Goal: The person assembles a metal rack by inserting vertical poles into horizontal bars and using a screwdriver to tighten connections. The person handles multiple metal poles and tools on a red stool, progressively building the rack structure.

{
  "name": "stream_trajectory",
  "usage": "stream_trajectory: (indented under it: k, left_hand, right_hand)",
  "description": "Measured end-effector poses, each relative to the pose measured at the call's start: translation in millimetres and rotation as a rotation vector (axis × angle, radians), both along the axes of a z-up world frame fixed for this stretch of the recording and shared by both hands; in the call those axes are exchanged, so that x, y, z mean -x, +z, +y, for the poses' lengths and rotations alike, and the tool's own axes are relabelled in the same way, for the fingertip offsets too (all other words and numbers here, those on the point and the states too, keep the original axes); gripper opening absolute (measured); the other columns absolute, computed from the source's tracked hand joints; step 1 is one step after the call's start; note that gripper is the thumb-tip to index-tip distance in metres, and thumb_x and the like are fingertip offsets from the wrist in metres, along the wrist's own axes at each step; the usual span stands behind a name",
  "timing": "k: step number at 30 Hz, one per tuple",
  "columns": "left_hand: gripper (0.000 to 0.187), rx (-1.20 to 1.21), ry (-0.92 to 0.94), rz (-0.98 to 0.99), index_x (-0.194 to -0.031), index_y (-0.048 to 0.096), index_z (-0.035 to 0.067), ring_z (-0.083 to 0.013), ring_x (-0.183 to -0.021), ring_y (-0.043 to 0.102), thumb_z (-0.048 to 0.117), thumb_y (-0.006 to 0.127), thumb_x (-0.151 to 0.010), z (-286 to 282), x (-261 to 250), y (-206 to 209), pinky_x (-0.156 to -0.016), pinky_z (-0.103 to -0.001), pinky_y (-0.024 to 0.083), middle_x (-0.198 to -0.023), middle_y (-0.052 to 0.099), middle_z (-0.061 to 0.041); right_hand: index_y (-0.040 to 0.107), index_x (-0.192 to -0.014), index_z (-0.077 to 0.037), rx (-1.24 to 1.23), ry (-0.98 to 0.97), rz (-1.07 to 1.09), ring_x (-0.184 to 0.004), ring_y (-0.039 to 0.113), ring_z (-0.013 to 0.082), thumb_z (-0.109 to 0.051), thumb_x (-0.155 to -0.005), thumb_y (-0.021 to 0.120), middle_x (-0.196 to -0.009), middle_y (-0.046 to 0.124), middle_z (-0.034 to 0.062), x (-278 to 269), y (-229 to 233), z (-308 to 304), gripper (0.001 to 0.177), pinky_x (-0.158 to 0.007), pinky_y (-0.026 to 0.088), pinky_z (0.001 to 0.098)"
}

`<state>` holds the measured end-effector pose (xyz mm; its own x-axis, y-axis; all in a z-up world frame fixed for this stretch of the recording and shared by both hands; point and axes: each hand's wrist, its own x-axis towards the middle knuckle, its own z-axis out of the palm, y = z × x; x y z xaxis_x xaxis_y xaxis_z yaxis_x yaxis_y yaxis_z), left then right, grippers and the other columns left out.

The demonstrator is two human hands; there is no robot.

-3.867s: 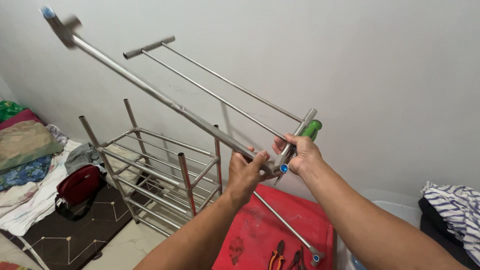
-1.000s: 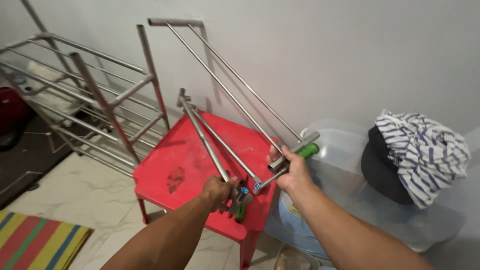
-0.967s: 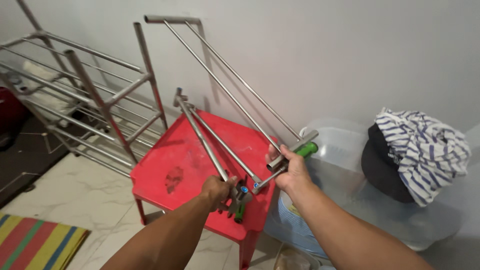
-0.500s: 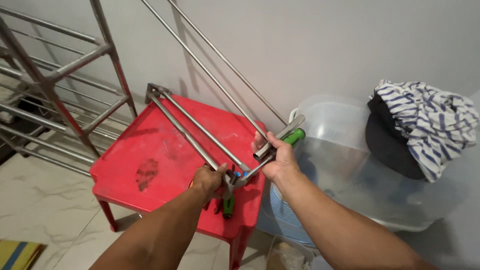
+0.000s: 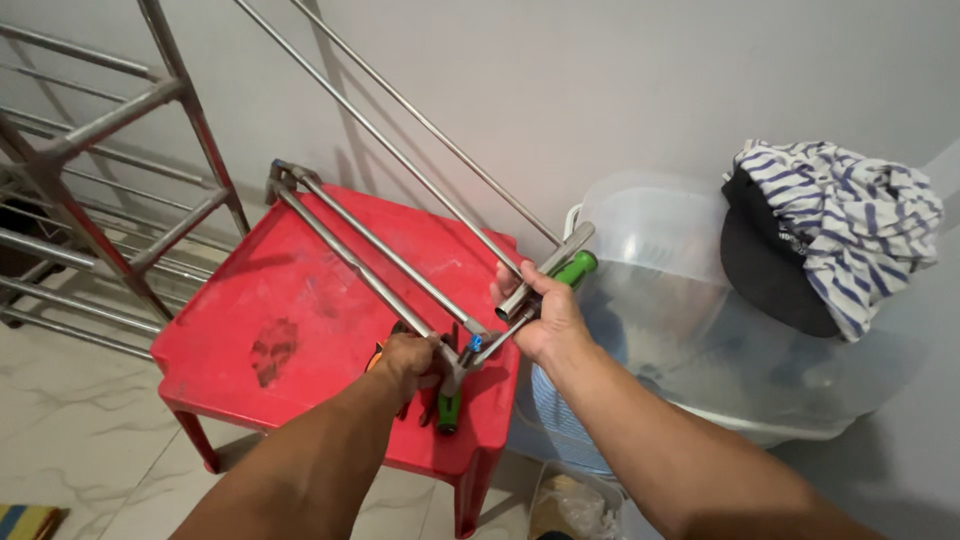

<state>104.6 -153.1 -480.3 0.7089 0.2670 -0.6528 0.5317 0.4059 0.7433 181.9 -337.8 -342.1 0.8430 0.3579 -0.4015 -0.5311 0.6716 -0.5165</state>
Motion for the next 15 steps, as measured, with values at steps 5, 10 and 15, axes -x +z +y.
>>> stream_trajectory:
  k: [5, 10, 15]
  left_hand:
    - [0.031, -0.072, -0.278, -0.112, -0.124, 0.06, 0.002, -0.0296, -0.092, 0.064, 0.007, 0.063, -0.094, 17, 11, 5, -0.073, -0.048, 0.057, -0.11, 0.065, -0.017]
    - [0.035, -0.061, -0.124, 0.075, -0.134, 0.056, 0.01, -0.0278, -0.101, 0.062, 0.02, 0.063, -0.1, 20, 45, 68, -0.081, -0.044, 0.057, -0.113, 0.066, -0.014]
    - [0.046, -0.048, -0.158, -0.022, -0.139, 0.055, 0.012, -0.0264, -0.106, 0.067, 0.028, 0.062, -0.096, 26, 68, 183, -0.083, -0.042, 0.058, -0.125, 0.071, -0.008]
  right_hand:
    - [0.062, -0.11, -0.007, 0.009, 0.02, 0.023, -0.08, 0.074, 0.0236, -0.009, -0.093, 0.067, -0.104, 0.075, 0.0164, 0, 15, -6, 0.018, -0.081, 0.061, 0.0447]
    - [0.063, -0.112, -0.007, 0.061, 0.015, 0.067, -0.081, 0.074, 0.0229, -0.009, -0.094, 0.067, -0.103, 0.075, 0.0151, 5, 38, -18, 0.018, -0.081, 0.062, 0.044]
    - [0.064, -0.112, -0.007, 0.055, 0.043, 0.08, -0.082, 0.074, 0.0223, -0.011, -0.094, 0.065, -0.101, 0.075, 0.0137, 22, 79, -25, 0.019, -0.081, 0.061, 0.0442]
